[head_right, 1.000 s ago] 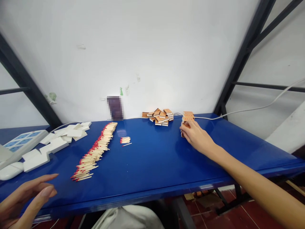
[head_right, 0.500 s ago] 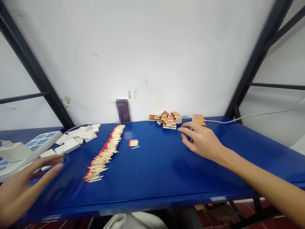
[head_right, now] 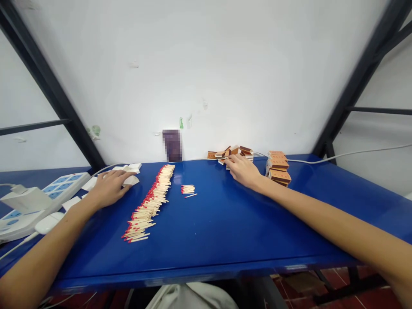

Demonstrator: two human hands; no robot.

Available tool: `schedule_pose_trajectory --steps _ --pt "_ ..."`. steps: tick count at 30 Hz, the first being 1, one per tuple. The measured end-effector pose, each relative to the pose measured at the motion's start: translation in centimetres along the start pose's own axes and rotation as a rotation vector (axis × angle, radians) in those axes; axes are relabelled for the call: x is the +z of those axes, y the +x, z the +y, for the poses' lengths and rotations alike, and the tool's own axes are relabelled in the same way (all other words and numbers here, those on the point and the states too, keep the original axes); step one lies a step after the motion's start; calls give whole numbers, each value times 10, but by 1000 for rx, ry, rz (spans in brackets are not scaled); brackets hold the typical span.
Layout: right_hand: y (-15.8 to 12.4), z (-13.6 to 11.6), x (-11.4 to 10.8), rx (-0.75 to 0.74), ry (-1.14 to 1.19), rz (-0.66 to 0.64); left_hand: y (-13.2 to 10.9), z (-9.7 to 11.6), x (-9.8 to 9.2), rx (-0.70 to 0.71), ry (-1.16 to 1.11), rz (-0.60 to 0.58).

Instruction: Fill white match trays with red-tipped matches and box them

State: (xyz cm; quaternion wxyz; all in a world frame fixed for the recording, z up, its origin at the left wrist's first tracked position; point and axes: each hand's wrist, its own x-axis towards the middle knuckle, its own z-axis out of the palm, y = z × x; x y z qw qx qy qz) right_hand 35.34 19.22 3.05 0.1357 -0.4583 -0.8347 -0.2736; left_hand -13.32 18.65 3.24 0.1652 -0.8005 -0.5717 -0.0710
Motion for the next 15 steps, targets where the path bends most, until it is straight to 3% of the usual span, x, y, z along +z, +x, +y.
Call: schedule_pose_trajectory --steps 11,15 --pt "-3 -7 3 107 30 94 -1 5 -13 32 -160 212" --pt "-4 -2 14 40 59 46 -5 23 -35 12 -268 372"
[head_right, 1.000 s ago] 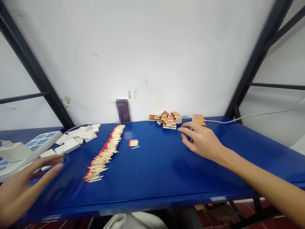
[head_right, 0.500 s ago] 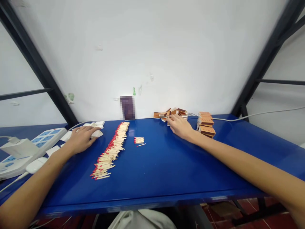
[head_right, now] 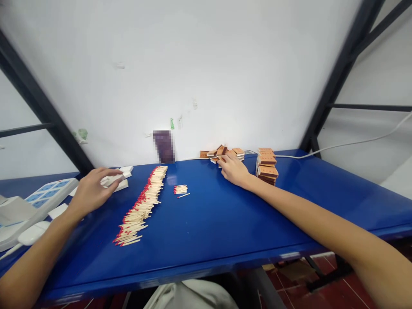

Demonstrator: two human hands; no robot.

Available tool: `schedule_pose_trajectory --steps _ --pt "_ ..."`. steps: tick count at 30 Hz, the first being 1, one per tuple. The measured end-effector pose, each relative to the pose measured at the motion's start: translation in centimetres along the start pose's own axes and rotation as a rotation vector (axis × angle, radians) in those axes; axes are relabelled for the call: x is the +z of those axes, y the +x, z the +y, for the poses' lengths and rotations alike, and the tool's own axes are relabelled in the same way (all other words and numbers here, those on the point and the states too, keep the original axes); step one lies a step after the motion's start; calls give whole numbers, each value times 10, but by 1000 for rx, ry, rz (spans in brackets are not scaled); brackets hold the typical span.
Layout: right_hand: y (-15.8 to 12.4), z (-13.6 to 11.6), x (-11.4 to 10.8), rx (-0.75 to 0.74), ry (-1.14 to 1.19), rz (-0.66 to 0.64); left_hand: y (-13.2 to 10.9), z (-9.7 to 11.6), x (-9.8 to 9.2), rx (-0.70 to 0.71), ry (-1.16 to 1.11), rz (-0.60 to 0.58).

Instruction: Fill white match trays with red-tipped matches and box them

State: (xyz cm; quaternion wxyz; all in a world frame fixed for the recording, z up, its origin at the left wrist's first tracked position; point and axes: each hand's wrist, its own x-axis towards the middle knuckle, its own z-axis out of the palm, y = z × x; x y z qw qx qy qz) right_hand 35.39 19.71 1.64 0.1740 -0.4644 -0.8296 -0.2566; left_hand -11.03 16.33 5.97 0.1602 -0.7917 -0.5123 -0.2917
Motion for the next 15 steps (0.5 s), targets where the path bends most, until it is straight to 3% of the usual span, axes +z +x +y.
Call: schedule_pose_trajectory --steps 3,4,7,9,12,15 --pt "-1 5 4 -51 32 51 -16 51 -19 20 -161 168" --pt "-1 5 3 -68 55 83 -27 73 -24 74 -240 169" --pt "-3 -3 -6 -147 155 153 -66 138 -32 431 -328 127" --pt "-4 -14 -14 -222 210 145 -88 168 -29 591 -272 110" --pt "-7 -31 -19 -266 256 151 -104 185 -19 568 -311 91" --pt "-9 -40 -15 -274 269 152 -107 184 -9 487 -399 91"
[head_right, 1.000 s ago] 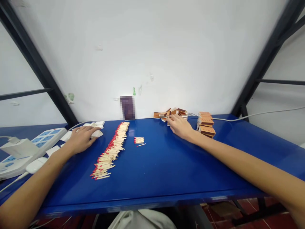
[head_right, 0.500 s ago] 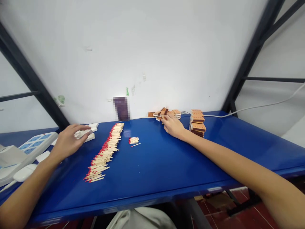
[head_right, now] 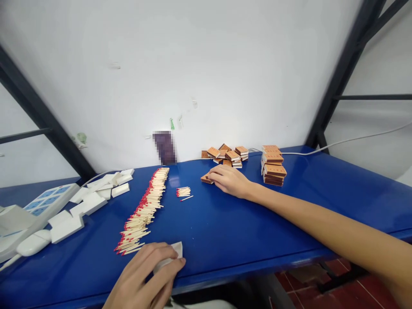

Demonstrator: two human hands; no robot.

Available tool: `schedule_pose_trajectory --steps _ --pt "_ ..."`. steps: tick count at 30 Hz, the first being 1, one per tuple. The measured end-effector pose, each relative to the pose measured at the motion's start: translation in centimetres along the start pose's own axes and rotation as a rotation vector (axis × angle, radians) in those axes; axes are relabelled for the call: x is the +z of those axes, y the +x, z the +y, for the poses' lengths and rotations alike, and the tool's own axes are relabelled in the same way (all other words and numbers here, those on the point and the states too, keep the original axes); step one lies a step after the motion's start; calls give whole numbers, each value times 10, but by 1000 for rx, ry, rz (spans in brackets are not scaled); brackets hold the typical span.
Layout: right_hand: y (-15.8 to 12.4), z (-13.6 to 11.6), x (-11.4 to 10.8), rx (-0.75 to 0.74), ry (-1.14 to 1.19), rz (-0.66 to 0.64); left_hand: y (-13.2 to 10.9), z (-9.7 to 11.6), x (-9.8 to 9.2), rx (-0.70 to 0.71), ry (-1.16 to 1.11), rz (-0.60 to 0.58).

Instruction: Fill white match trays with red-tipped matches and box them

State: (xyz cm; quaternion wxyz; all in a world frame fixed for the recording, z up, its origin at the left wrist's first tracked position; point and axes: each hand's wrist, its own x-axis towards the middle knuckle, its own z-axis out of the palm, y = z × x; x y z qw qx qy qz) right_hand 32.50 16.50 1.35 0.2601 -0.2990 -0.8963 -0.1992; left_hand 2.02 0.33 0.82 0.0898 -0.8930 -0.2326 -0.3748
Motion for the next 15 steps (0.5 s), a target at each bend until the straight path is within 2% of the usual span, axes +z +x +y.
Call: schedule_pose_trajectory --steps 3,6,12,15 --pt "-2 1 4 38 1 -17 -5 -3 2 -17 -4 -5" --pt "-2 1 1 70 27 -50 -13 1 -3 -61 23 62" --pt "2 -5 -10 85 -26 -17 -30 7 -18 -336 -18 258" --pt "3 -8 -14 99 -90 -13 -30 5 -22 -388 -70 255"
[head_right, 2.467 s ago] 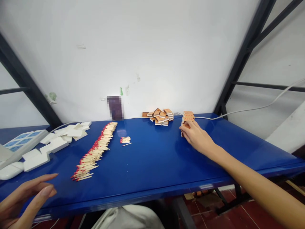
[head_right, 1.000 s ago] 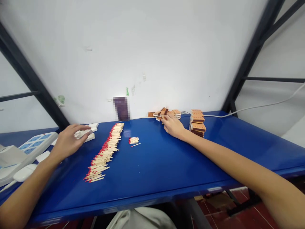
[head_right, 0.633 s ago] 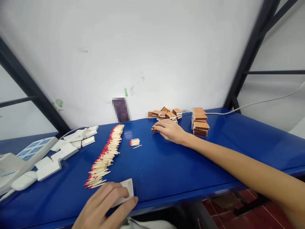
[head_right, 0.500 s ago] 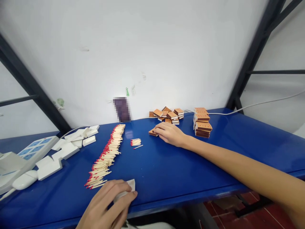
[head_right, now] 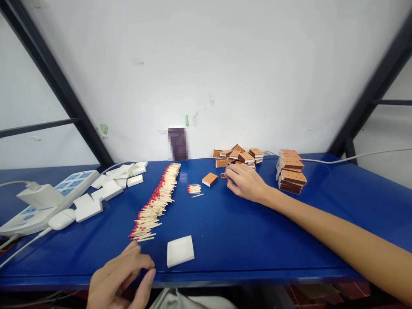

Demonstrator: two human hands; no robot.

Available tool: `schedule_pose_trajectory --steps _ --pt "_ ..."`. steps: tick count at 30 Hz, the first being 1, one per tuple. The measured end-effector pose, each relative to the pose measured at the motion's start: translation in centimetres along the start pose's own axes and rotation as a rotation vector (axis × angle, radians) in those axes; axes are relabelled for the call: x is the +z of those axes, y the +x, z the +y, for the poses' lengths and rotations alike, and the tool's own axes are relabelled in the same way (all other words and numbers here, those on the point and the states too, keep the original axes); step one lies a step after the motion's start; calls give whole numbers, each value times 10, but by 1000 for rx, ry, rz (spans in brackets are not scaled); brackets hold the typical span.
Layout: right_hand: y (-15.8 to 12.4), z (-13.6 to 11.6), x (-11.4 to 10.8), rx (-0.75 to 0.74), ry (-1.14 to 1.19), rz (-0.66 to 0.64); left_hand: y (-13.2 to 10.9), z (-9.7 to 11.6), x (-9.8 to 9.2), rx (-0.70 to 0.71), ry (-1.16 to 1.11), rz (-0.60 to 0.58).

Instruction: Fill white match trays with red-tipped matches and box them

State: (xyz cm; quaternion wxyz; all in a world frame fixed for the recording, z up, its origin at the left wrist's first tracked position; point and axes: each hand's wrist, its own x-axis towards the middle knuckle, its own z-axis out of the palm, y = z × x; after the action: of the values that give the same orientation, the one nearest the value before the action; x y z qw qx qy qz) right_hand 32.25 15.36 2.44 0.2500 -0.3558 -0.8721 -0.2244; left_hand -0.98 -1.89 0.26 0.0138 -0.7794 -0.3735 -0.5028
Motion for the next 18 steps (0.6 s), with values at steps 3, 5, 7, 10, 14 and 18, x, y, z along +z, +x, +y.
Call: schedule_pose_trajectory --steps 3,5,7,10,14,18 --pt "-1 -5 -3 -45 11 -42 0 -3 -1 12 -29 -53" --pt "-1 -11 -5 -89 62 -44 -2 -4 -2 36 -36 -65" --pt "1 -20 -5 -128 126 -13 -2 -5 -1 59 -31 -73" --pt "8 -39 -4 -174 209 -14 3 -4 2 42 -7 -124" --pt "28 -65 3 -204 248 -153 8 -1 10 82 21 -129" --pt "53 -79 9 -138 175 -338 4 -1 15 130 -67 -99"
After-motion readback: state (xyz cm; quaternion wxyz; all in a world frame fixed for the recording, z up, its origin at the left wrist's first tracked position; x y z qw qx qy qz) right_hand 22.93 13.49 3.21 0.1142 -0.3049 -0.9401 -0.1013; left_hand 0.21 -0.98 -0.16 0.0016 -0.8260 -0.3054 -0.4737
